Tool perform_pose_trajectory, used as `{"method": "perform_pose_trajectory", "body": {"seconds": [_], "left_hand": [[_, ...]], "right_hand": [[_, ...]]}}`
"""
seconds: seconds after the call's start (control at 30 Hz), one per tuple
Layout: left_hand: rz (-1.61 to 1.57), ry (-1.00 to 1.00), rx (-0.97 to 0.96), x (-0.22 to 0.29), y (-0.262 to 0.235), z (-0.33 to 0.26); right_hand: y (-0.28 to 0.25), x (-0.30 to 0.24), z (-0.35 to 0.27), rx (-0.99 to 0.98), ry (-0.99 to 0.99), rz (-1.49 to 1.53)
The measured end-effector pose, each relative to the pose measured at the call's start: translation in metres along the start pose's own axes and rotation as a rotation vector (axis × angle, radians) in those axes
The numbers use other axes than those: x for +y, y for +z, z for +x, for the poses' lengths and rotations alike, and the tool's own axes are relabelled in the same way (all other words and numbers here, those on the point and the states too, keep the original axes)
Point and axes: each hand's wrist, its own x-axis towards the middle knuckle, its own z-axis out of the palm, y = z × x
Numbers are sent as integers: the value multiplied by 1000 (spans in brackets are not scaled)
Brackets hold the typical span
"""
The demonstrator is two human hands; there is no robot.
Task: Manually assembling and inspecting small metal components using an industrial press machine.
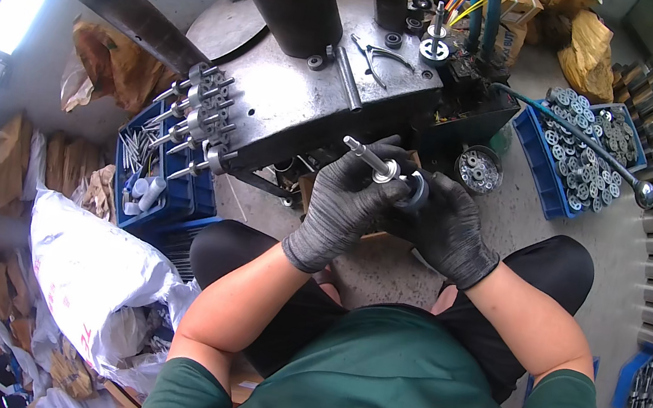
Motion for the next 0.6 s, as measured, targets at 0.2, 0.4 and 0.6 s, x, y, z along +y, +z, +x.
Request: {"method": "perform_pose_trajectory", "body": {"seconds": [0.2, 0.4, 0.6], "left_hand": [[-15, -176, 61, 10, -3, 2], [-326, -111, 2, 11, -6, 11], [-231, 6, -7, 8, -16, 12]], "right_hand": [[-17, -3, 6, -373, -82, 9], [-26, -7, 8, -313, -21, 49], [-18, -8, 5, -346, -62, 55]]}}
